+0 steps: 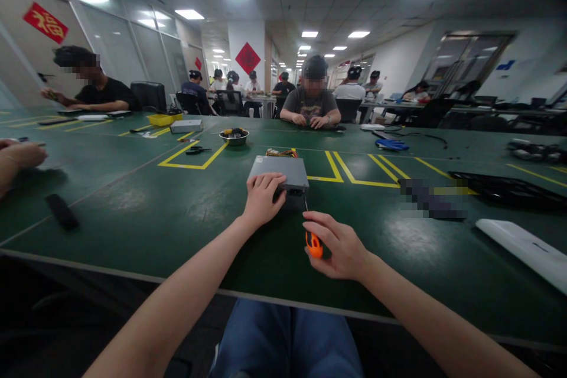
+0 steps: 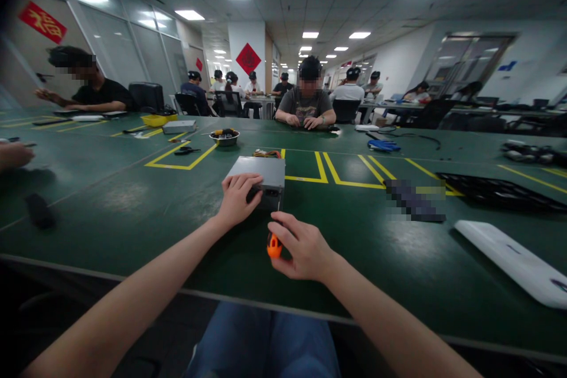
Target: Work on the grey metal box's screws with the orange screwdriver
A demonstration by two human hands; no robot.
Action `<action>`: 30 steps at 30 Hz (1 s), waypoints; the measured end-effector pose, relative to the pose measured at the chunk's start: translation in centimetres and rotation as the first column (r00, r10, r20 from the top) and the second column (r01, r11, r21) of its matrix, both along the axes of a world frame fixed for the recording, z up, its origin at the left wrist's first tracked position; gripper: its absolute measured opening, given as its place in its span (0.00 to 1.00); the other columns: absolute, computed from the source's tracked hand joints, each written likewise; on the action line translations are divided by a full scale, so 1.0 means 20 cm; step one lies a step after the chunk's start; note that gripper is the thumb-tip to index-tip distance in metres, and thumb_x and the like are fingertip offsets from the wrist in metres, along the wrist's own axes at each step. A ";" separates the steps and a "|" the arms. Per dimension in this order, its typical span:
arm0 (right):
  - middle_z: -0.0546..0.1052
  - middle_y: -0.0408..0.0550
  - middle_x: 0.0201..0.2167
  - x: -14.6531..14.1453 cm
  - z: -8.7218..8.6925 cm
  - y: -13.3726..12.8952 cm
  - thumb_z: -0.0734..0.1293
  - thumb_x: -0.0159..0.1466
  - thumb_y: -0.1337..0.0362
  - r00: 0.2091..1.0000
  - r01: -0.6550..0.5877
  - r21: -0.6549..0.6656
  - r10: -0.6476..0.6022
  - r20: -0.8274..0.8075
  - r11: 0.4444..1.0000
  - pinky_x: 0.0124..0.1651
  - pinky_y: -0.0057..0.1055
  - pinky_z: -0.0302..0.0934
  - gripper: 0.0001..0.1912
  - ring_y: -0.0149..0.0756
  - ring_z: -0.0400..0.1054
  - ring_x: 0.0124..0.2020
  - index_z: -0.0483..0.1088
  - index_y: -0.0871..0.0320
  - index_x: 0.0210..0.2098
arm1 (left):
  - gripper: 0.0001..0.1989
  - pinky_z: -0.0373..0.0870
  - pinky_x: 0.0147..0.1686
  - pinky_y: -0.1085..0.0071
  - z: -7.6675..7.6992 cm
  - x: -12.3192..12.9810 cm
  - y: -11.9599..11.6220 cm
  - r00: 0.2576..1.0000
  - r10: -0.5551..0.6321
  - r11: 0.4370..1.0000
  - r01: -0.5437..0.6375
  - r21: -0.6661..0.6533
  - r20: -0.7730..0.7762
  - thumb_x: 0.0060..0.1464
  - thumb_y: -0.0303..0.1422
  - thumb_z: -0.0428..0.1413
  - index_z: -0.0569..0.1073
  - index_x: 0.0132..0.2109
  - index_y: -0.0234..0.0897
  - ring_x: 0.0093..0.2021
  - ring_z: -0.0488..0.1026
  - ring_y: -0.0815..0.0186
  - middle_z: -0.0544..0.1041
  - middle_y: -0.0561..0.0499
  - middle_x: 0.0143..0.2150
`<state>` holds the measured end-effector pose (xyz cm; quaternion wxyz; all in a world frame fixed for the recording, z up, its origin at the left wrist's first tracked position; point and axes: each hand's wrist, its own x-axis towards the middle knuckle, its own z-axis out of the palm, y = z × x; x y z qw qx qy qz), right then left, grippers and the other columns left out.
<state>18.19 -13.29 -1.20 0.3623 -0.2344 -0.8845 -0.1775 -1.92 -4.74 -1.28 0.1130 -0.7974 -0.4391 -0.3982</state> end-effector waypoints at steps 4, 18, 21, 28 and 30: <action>0.70 0.64 0.46 0.02 0.03 -0.01 0.58 0.62 0.55 0.996 -0.032 0.094 0.024 0.083 0.995 0.34 0.33 0.67 0.23 0.42 0.71 0.40 0.61 0.63 0.51 | 0.14 0.51 0.53 0.59 0.00 0.00 0.00 1.000 -0.002 1.000 0.002 0.005 -0.001 0.56 0.33 0.50 0.67 0.50 0.43 0.54 0.64 0.60 0.71 0.50 0.52; 0.74 0.58 0.40 0.00 0.02 -0.01 0.63 0.61 0.54 0.985 -0.155 0.061 0.159 -0.062 0.986 0.35 0.31 0.68 0.20 0.38 0.72 0.39 0.58 0.61 0.46 | 0.14 0.52 0.52 0.60 0.00 0.00 0.00 1.000 -0.001 1.000 0.002 0.018 -0.002 0.55 0.33 0.51 0.67 0.49 0.43 0.53 0.64 0.61 0.72 0.51 0.52; 0.72 0.60 0.43 0.00 0.04 -0.02 0.56 0.65 0.58 0.988 -0.145 0.078 0.139 0.073 0.986 0.34 0.31 0.68 0.17 0.39 0.71 0.40 0.60 0.62 0.49 | 0.14 0.51 0.52 0.60 0.00 0.00 0.00 1.000 -0.006 1.000 0.006 0.019 0.000 0.55 0.33 0.52 0.67 0.49 0.43 0.53 0.64 0.61 0.72 0.51 0.52; 0.72 0.59 0.43 -0.01 0.02 -0.02 0.63 0.61 0.59 0.986 -0.164 0.113 0.164 0.003 0.980 0.30 0.29 0.65 0.14 0.35 0.71 0.35 0.60 0.59 0.43 | 0.13 0.52 0.52 0.60 0.00 0.00 0.00 1.000 -0.003 1.000 0.003 0.019 0.003 0.55 0.33 0.51 0.67 0.49 0.43 0.53 0.64 0.61 0.72 0.51 0.52; 0.73 0.58 0.43 -0.01 0.01 -0.01 0.64 0.60 0.59 0.982 -0.180 0.075 0.183 -0.043 0.981 0.30 0.29 0.65 0.15 0.34 0.71 0.34 0.58 0.58 0.43 | 0.14 0.52 0.52 0.59 0.00 0.00 0.00 1.000 0.000 1.000 -0.001 0.019 0.003 0.55 0.33 0.51 0.68 0.49 0.43 0.53 0.64 0.61 0.72 0.51 0.51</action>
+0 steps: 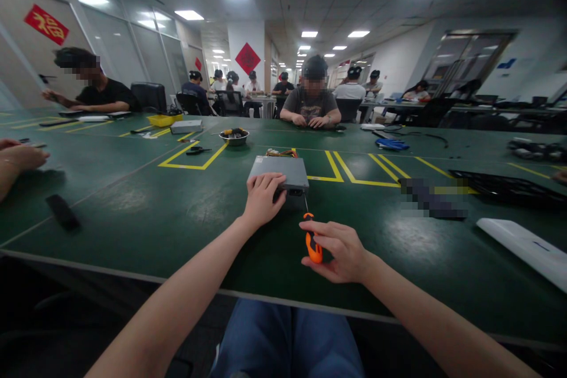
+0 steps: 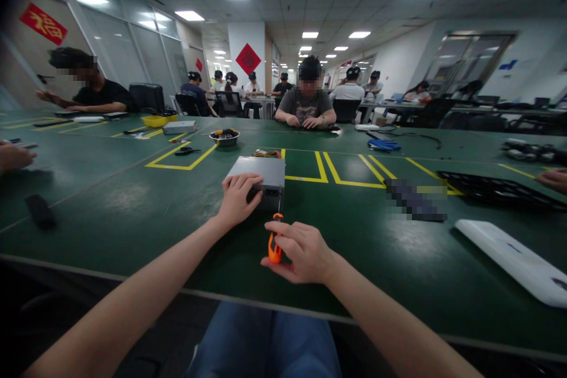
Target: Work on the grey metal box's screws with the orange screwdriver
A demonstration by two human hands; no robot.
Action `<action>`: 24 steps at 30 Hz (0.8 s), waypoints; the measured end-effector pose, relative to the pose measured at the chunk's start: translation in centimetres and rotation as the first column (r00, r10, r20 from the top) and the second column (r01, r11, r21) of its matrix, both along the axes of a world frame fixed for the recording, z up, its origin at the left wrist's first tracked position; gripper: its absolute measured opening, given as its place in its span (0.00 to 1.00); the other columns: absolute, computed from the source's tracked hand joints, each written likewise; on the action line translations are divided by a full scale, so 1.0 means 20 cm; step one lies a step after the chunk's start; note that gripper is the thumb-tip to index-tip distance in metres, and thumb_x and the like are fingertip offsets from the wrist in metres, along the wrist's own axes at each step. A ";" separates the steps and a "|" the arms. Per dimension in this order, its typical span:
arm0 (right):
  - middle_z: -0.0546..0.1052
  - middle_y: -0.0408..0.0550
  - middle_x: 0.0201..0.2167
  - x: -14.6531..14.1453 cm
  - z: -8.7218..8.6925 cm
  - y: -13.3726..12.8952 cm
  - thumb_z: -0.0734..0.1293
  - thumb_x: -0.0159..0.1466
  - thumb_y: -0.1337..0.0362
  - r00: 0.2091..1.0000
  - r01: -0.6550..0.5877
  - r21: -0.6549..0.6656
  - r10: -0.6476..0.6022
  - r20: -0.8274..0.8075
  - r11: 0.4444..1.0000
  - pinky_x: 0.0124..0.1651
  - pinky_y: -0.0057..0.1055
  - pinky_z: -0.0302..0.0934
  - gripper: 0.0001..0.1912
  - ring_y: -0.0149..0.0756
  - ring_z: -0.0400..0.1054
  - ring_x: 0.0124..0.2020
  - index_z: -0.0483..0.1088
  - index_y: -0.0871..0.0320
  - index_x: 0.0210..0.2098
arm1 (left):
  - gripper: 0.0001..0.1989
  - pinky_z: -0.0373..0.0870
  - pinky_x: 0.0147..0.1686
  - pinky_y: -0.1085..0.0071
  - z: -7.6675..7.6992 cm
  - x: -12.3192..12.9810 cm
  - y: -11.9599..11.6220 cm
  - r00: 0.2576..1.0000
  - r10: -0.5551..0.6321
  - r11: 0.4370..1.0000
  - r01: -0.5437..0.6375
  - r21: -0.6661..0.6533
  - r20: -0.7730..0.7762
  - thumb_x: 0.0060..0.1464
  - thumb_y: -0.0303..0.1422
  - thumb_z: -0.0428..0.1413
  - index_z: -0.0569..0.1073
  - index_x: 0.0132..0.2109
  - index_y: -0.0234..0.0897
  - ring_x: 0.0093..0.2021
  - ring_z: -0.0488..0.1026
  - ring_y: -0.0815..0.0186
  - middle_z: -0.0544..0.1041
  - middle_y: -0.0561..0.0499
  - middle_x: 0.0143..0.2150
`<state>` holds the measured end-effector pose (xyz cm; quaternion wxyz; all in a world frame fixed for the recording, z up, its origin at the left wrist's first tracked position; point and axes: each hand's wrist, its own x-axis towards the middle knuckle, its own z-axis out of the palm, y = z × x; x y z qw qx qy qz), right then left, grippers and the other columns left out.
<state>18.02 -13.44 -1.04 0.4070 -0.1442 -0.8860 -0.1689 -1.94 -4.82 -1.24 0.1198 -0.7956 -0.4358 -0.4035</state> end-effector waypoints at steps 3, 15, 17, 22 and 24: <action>0.73 0.57 0.40 0.01 -0.01 0.01 0.63 0.61 0.55 0.999 0.029 -0.009 -0.028 0.040 1.000 0.32 0.30 0.66 0.18 0.36 0.71 0.36 0.59 0.60 0.45 | 0.14 0.52 0.52 0.59 0.00 0.00 0.00 1.000 0.001 1.000 -0.001 -0.002 -0.007 0.55 0.33 0.51 0.68 0.49 0.43 0.53 0.64 0.60 0.72 0.50 0.51; 0.73 0.58 0.41 0.04 0.02 0.01 0.63 0.60 0.56 0.998 0.048 0.048 -0.050 0.048 0.998 0.30 0.30 0.66 0.16 0.35 0.71 0.32 0.59 0.59 0.43 | 0.14 0.51 0.52 0.60 0.00 0.00 0.00 1.000 -0.003 1.000 0.003 -0.006 -0.004 0.55 0.33 0.51 0.67 0.49 0.43 0.53 0.64 0.61 0.72 0.51 0.52; 0.74 0.58 0.41 0.04 0.02 0.03 0.62 0.61 0.55 0.995 0.051 0.042 -0.054 0.079 0.998 0.31 0.30 0.66 0.16 0.35 0.71 0.32 0.59 0.59 0.43 | 0.14 0.51 0.52 0.60 0.00 0.00 0.00 1.000 -0.006 1.000 0.006 -0.001 0.002 0.55 0.33 0.51 0.67 0.50 0.43 0.53 0.64 0.61 0.72 0.51 0.52; 0.73 0.59 0.43 0.06 0.03 0.05 0.59 0.63 0.59 0.961 0.057 0.111 -0.085 0.264 0.992 0.37 0.31 0.68 0.18 0.37 0.72 0.38 0.61 0.62 0.49 | 0.14 0.51 0.53 0.60 0.00 0.00 0.00 1.000 -0.005 1.000 0.005 -0.008 -0.004 0.55 0.33 0.51 0.67 0.50 0.43 0.53 0.64 0.61 0.71 0.51 0.52; 0.73 0.60 0.42 0.06 0.01 0.07 0.57 0.64 0.67 0.952 0.034 0.121 -0.069 0.297 0.992 0.37 0.29 0.68 0.15 0.36 0.72 0.38 0.62 0.63 0.49 | 0.14 0.51 0.53 0.60 0.00 -0.01 0.00 1.000 -0.003 1.000 0.003 -0.014 -0.009 0.56 0.34 0.50 0.67 0.50 0.43 0.53 0.64 0.61 0.71 0.51 0.52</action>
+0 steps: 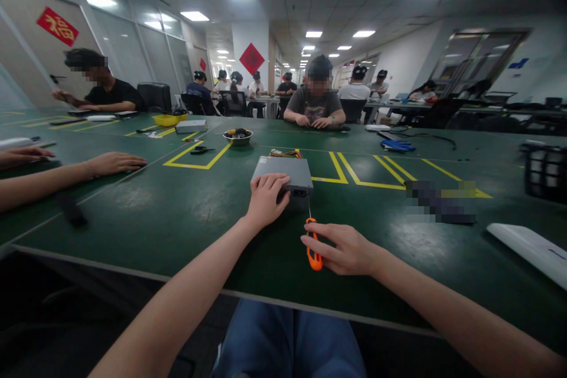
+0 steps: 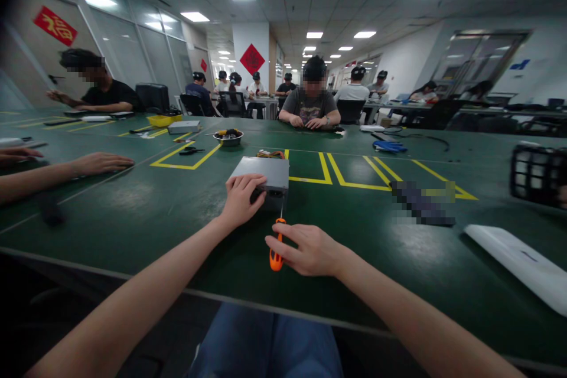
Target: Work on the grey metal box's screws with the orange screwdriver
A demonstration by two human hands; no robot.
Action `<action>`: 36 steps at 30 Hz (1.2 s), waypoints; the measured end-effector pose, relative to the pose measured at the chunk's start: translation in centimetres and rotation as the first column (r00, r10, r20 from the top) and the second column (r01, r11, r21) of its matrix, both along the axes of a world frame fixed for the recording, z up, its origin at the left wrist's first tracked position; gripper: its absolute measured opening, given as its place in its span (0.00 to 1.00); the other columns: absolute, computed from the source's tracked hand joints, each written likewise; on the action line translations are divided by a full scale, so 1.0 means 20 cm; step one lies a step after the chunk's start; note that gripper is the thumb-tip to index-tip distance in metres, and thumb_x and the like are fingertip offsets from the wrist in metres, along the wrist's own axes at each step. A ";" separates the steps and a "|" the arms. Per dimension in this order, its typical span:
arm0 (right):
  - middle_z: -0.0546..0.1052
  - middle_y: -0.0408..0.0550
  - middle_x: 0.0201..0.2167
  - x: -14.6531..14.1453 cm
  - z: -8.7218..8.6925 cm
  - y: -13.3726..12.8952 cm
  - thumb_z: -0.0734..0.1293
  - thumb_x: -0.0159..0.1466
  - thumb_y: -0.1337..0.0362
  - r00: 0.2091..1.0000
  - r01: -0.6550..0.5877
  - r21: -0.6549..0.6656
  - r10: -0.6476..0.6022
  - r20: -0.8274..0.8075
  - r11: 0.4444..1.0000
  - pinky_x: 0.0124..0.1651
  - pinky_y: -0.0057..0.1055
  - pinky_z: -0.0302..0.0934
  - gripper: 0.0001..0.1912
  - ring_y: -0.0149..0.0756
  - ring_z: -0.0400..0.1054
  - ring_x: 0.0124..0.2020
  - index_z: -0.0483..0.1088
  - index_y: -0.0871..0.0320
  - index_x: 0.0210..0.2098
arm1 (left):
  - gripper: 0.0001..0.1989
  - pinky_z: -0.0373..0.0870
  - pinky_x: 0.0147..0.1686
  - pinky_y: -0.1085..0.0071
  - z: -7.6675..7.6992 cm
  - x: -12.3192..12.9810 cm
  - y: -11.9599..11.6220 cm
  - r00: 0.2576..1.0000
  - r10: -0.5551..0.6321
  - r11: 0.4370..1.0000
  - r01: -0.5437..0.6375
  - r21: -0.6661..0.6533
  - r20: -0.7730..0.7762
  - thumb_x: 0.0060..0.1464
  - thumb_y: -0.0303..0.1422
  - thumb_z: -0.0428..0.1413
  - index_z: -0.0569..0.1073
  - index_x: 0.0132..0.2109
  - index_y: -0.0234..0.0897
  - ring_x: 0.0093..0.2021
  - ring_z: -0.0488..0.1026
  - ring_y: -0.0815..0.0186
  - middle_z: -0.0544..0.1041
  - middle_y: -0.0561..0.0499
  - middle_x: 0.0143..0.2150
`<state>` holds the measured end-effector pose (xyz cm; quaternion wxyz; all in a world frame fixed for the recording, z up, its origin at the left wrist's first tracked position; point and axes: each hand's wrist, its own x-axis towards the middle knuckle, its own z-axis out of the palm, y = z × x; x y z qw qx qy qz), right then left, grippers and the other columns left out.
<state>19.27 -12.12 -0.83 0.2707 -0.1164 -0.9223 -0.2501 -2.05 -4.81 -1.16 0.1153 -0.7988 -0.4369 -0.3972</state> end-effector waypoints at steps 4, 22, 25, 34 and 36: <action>0.75 0.57 0.38 -0.01 -0.04 0.02 0.62 0.61 0.70 0.994 -0.048 0.036 0.052 -0.093 0.998 0.34 0.29 0.68 0.09 0.34 0.72 0.33 0.63 0.63 0.43 | 0.14 0.52 0.52 0.61 0.00 0.00 0.00 1.000 0.002 1.000 -0.002 0.002 0.003 0.55 0.33 0.51 0.67 0.50 0.43 0.53 0.64 0.61 0.71 0.51 0.52; 0.73 0.59 0.44 0.03 0.01 -0.04 0.67 0.58 0.60 0.953 0.059 0.022 -0.050 -0.299 0.998 0.34 0.31 0.68 0.18 0.37 0.72 0.37 0.63 0.59 0.46 | 0.14 0.52 0.53 0.60 0.01 0.00 -0.01 1.000 0.010 1.000 -0.010 -0.007 -0.011 0.55 0.33 0.51 0.67 0.49 0.43 0.53 0.64 0.61 0.71 0.51 0.52; 0.75 0.58 0.42 0.03 0.00 -0.03 0.70 0.56 0.61 0.916 0.035 -0.007 -0.035 -0.400 0.999 0.34 0.31 0.68 0.19 0.37 0.72 0.37 0.61 0.58 0.43 | 0.13 0.52 0.52 0.60 0.01 0.00 -0.01 1.000 0.005 1.000 -0.005 -0.002 -0.008 0.56 0.33 0.50 0.67 0.49 0.43 0.53 0.64 0.62 0.71 0.51 0.52; 0.68 0.63 0.51 0.05 0.00 -0.04 0.61 0.62 0.61 0.951 0.023 -0.114 -0.057 -0.305 0.993 0.41 0.36 0.69 0.19 0.42 0.68 0.48 0.58 0.60 0.51 | 0.14 0.52 0.52 0.60 0.00 0.00 0.00 1.000 0.008 1.000 -0.008 0.000 -0.007 0.55 0.33 0.51 0.67 0.50 0.43 0.53 0.64 0.61 0.71 0.50 0.52; 0.69 0.61 0.51 0.05 0.00 -0.04 0.61 0.62 0.61 0.956 0.042 -0.076 -0.062 -0.287 0.996 0.39 0.35 0.68 0.18 0.40 0.70 0.46 0.59 0.59 0.50 | 0.14 0.52 0.52 0.60 0.00 0.00 0.00 1.000 0.010 1.000 -0.010 0.002 -0.007 0.55 0.33 0.51 0.67 0.50 0.43 0.53 0.64 0.61 0.71 0.50 0.52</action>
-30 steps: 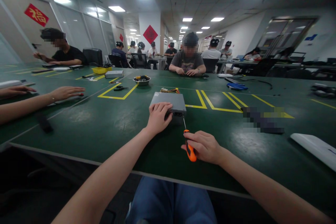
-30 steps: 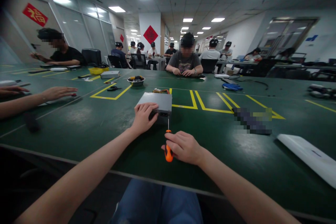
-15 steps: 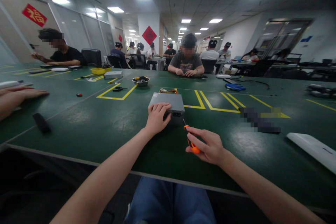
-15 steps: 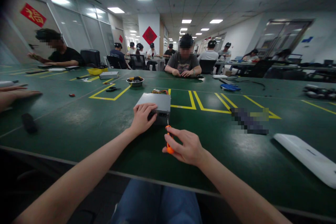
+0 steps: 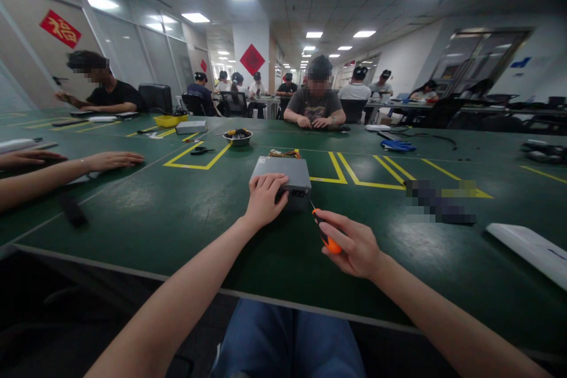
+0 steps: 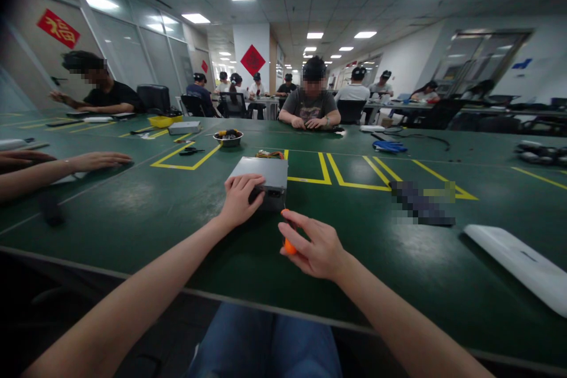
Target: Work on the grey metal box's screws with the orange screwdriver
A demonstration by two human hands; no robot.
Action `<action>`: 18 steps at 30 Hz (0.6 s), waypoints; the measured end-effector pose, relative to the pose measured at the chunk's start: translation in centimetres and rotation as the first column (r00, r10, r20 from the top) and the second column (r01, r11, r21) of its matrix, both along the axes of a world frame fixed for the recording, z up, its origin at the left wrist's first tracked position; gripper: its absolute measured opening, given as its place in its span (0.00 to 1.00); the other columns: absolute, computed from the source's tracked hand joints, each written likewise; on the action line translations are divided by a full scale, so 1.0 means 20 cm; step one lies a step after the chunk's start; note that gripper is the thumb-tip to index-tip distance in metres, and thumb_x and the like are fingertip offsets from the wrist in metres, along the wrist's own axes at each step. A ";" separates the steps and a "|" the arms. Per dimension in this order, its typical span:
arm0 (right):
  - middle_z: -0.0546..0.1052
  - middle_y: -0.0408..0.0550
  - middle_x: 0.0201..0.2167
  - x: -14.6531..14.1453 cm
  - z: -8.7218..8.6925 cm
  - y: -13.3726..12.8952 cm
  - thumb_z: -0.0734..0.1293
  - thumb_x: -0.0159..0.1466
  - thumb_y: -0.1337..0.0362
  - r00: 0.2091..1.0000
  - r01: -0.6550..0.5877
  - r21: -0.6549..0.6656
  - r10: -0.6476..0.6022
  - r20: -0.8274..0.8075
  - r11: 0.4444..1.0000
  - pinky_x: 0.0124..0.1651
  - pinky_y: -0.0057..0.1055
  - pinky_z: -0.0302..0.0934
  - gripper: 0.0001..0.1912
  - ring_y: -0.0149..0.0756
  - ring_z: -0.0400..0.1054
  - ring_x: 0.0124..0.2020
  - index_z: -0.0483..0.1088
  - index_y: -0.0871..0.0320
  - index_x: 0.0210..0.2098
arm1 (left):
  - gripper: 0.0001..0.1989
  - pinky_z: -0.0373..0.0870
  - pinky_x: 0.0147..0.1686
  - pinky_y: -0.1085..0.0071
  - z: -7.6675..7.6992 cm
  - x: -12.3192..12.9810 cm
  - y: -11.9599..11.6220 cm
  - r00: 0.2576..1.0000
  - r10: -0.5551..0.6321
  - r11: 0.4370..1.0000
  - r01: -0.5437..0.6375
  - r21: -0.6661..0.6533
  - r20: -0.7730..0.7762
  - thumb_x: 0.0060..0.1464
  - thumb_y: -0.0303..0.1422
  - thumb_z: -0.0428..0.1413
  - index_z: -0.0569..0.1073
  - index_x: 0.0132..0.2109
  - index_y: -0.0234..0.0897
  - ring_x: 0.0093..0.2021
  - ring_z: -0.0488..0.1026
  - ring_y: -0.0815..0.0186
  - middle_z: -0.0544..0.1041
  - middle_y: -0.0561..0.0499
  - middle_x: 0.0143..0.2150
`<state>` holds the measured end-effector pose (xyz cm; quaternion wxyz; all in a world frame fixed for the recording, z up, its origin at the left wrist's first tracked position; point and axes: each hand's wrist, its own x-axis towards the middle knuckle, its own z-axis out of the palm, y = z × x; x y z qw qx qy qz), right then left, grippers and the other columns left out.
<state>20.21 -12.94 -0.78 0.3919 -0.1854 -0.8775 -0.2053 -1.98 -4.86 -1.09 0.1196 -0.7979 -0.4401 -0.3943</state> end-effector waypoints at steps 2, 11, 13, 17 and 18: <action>0.72 0.58 0.47 -0.01 0.01 0.00 0.64 0.60 0.60 1.000 0.025 0.058 -0.024 -0.017 0.998 0.36 0.33 0.68 0.16 0.38 0.71 0.40 0.61 0.57 0.47 | 0.14 0.52 0.52 0.59 0.00 0.00 0.00 1.000 0.004 1.000 -0.004 -0.003 -0.001 0.55 0.33 0.51 0.67 0.50 0.44 0.53 0.64 0.61 0.71 0.50 0.52; 0.74 0.57 0.43 0.00 0.00 0.00 0.65 0.61 0.62 0.997 0.047 0.016 -0.046 -0.057 0.999 0.35 0.31 0.69 0.13 0.37 0.72 0.39 0.61 0.58 0.44 | 0.14 0.52 0.53 0.60 0.00 0.00 0.00 1.000 -0.004 1.000 0.004 0.003 0.005 0.55 0.33 0.51 0.67 0.50 0.43 0.53 0.64 0.61 0.71 0.50 0.52; 0.71 0.59 0.47 0.01 -0.01 0.00 0.63 0.62 0.61 0.999 0.038 0.013 -0.038 -0.023 0.999 0.38 0.33 0.69 0.15 0.39 0.71 0.43 0.61 0.58 0.47 | 0.14 0.52 0.52 0.59 0.00 0.00 0.00 1.000 -0.001 1.000 0.001 0.003 0.003 0.55 0.33 0.51 0.67 0.50 0.43 0.53 0.64 0.61 0.71 0.50 0.52; 0.68 0.60 0.51 0.01 -0.01 0.00 0.59 0.63 0.62 1.000 -0.028 -0.002 0.028 0.014 1.000 0.40 0.35 0.69 0.16 0.42 0.68 0.48 0.61 0.59 0.50 | 0.15 0.52 0.52 0.58 -0.01 0.01 0.00 1.000 0.004 1.000 -0.004 -0.010 0.010 0.54 0.33 0.51 0.68 0.50 0.44 0.53 0.64 0.59 0.71 0.49 0.52; 0.68 0.60 0.50 0.01 -0.01 -0.01 0.59 0.63 0.62 0.999 -0.035 0.004 0.035 0.012 0.999 0.40 0.35 0.69 0.16 0.42 0.69 0.48 0.61 0.59 0.49 | 0.15 0.52 0.52 0.58 -0.01 0.01 0.00 1.000 0.004 1.000 -0.003 -0.013 0.013 0.54 0.33 0.51 0.68 0.50 0.44 0.53 0.64 0.59 0.71 0.49 0.52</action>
